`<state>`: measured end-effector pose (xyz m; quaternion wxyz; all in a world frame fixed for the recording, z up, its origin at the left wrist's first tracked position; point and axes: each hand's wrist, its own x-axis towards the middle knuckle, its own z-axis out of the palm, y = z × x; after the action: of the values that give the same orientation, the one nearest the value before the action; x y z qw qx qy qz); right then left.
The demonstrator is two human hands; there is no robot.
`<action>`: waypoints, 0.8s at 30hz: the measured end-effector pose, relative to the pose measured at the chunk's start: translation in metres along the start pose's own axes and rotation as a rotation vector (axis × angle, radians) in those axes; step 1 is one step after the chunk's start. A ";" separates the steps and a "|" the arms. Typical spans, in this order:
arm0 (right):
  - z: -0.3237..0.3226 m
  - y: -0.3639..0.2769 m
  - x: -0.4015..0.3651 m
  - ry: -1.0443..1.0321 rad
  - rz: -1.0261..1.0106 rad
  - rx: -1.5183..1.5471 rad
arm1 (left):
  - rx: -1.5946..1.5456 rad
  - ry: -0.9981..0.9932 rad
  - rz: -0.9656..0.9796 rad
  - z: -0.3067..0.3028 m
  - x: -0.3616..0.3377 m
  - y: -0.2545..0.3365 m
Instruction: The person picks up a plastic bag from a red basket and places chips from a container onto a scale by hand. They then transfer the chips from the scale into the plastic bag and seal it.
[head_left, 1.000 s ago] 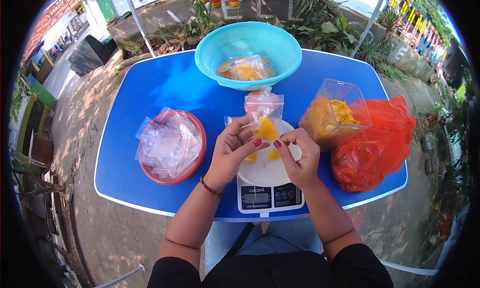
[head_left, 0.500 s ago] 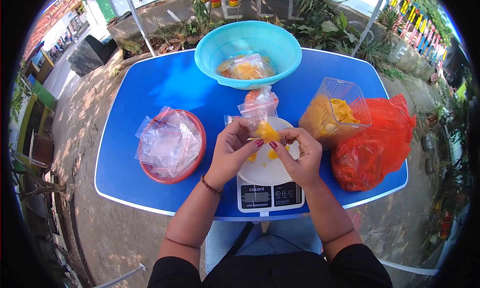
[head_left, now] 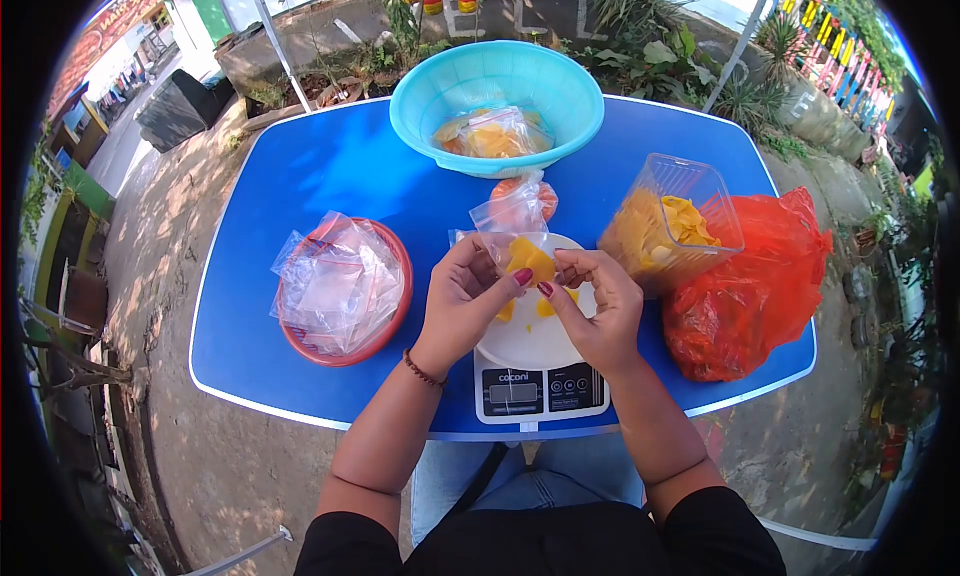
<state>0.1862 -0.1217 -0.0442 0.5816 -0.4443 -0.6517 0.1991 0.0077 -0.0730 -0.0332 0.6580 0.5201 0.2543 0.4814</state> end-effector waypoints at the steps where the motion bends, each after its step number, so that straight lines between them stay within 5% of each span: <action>1: 0.000 0.000 0.000 -0.013 -0.003 -0.002 | 0.009 0.006 0.006 0.000 0.000 -0.001; 13: 0.005 -0.006 -0.001 0.136 0.042 0.257 | 0.029 0.049 0.073 0.005 0.001 -0.004; 19: -0.001 -0.012 0.010 0.038 -0.291 -0.194 | -0.182 -0.002 -0.104 -0.001 0.002 0.000; 24: 0.003 -0.018 0.008 -0.029 -0.241 -0.085 | -0.157 -0.148 -0.079 -0.009 0.000 -0.002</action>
<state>0.1774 -0.1241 -0.0265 0.5722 -0.3843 -0.7166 0.1064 0.0011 -0.0696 -0.0385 0.7322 0.4907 0.1867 0.4339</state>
